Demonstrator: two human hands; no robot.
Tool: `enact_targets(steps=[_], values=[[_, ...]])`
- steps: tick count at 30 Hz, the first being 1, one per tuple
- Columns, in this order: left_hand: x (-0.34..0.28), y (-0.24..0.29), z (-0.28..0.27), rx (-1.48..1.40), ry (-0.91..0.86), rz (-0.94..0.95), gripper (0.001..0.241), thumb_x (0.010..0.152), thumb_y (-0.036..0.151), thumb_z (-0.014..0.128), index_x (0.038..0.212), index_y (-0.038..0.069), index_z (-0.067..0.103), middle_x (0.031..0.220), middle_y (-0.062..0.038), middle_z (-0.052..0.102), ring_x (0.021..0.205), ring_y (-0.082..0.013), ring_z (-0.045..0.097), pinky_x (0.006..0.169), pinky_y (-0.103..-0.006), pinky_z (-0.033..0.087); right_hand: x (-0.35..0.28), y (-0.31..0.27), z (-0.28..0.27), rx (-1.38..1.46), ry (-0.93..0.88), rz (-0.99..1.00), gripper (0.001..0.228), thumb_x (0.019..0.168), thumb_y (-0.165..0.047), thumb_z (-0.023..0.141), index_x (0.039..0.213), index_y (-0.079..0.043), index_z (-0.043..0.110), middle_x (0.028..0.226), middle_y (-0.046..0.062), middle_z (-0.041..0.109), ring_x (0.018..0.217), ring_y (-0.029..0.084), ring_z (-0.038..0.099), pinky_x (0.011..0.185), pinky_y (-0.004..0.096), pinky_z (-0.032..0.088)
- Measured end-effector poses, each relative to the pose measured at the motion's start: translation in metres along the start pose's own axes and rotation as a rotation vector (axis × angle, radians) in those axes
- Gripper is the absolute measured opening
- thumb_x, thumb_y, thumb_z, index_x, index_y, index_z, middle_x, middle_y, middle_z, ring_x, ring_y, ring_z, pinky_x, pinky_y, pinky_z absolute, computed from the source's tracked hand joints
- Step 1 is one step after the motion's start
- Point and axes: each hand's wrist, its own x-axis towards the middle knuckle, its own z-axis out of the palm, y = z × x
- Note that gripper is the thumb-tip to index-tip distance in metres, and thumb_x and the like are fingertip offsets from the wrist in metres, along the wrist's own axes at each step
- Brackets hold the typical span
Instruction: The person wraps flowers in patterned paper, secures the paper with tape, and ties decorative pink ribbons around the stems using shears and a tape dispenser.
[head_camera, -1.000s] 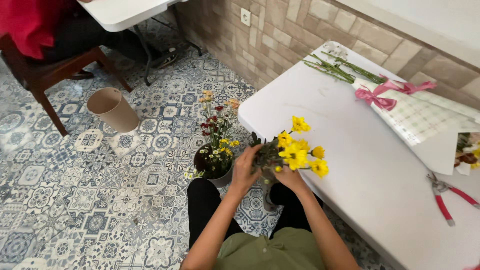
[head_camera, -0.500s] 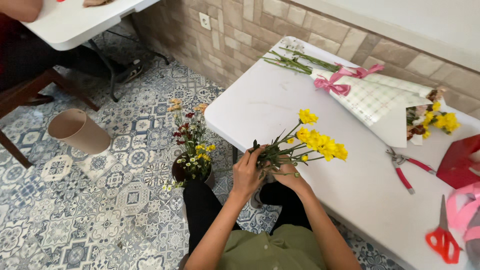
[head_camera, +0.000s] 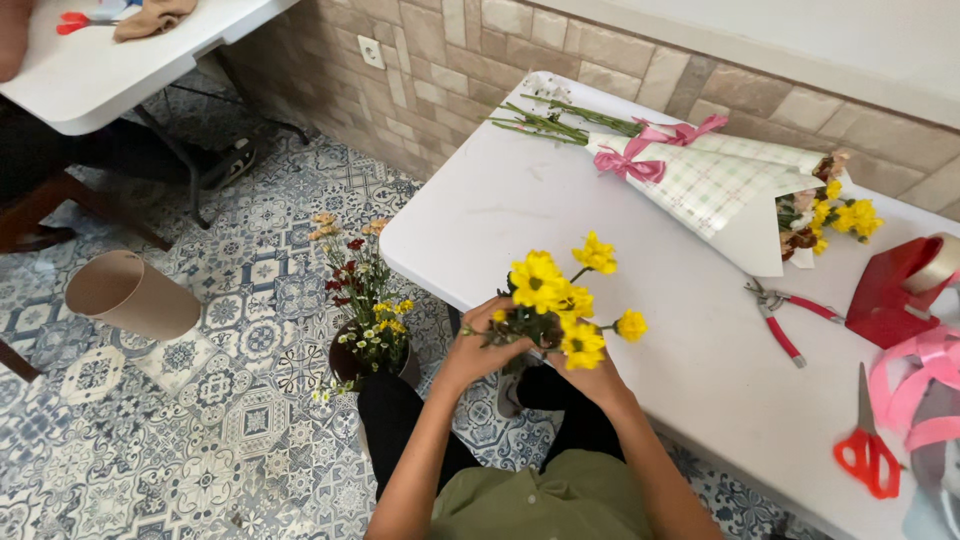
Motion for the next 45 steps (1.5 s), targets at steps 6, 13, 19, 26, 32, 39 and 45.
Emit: enact_targets(steps=[6, 13, 19, 26, 32, 39, 45], values=[[-0.010, -0.053, -0.012, -0.002, -0.222, -0.338, 0.048, 0.084, 0.006, 0.081, 0.127, -0.001, 0.062, 0.119, -0.024, 0.063, 0.113, -0.0399, 0.063, 0.090, -0.0534, 0.056, 0.002, -0.170, -0.012, 0.128, 0.248, 0.015, 0.018, 0.085, -0.016, 0.082, 0.093, -0.005, 0.070, 0.071, 0.010, 0.072, 0.056, 0.014, 0.057, 0.046, 0.028, 0.049], [0.005, -0.045, -0.009, 0.025, -0.277, -0.508, 0.067, 0.087, 0.041, 0.084, 0.130, -0.005, 0.062, 0.062, -0.015, 0.064, 0.043, -0.0121, 0.045, 0.046, -0.0277, 0.036, -0.003, -0.215, -0.026, 0.059, 0.365, -0.085, 0.025, 0.078, -0.005, 0.086, 0.089, 0.000, 0.064, 0.060, 0.011, 0.067, 0.050, 0.014, 0.057, 0.044, 0.027, 0.047], [0.066, 0.016, -0.020, -0.179, -0.352, -0.111, 0.056, 0.086, 0.017, 0.083, 0.133, -0.004, 0.061, 0.102, -0.024, 0.071, 0.091, -0.0325, 0.067, 0.085, -0.0488, 0.055, -0.007, -0.230, -0.059, -0.020, 0.263, -0.184, 0.071, 0.069, -0.012, 0.095, 0.128, -0.003, 0.055, 0.107, 0.014, 0.064, 0.094, 0.029, 0.064, 0.079, 0.042, 0.052], [0.131, 0.074, -0.031, -0.469, -0.282, 0.086, 0.060, 0.080, -0.002, 0.084, 0.134, 0.002, 0.060, 0.106, -0.013, 0.071, 0.087, -0.0189, 0.067, 0.068, -0.0311, 0.058, -0.004, -0.261, -0.086, -0.001, 0.089, -0.036, 0.057, 0.075, -0.008, 0.088, 0.128, -0.007, 0.067, 0.105, 0.013, 0.080, 0.098, 0.025, 0.076, 0.094, 0.045, 0.057], [0.136, 0.051, 0.000, -0.831, -0.289, 0.115, 0.056, 0.088, -0.006, 0.073, 0.138, 0.011, 0.054, 0.138, -0.016, 0.061, 0.118, -0.0272, 0.065, 0.091, -0.0386, 0.060, -0.022, -0.263, -0.124, -0.013, 0.107, -0.009, 0.052, 0.077, -0.001, 0.083, 0.127, -0.006, 0.068, 0.079, 0.011, 0.079, 0.075, 0.020, 0.074, 0.073, 0.039, 0.063], [0.113, 0.015, 0.053, -0.900, -0.215, -0.038, 0.050, 0.097, 0.014, 0.068, 0.138, 0.010, 0.042, 0.109, -0.017, 0.066, 0.091, -0.0206, 0.067, 0.077, -0.0316, 0.056, -0.040, -0.262, -0.159, -0.068, 0.225, 0.044, 0.055, 0.078, 0.003, 0.080, 0.131, -0.005, 0.067, 0.078, 0.011, 0.074, 0.071, 0.019, 0.067, 0.061, 0.034, 0.062], [0.090, -0.082, 0.098, -0.733, 0.140, -0.504, 0.065, 0.092, 0.023, 0.079, 0.142, 0.006, 0.043, 0.102, -0.007, 0.061, 0.093, -0.0161, 0.066, 0.091, -0.0392, 0.061, -0.035, -0.208, -0.164, -0.283, 0.360, -0.098, 0.043, 0.084, 0.002, 0.078, 0.125, -0.006, 0.071, 0.088, 0.011, 0.074, 0.075, 0.023, 0.069, 0.063, 0.033, 0.057]])
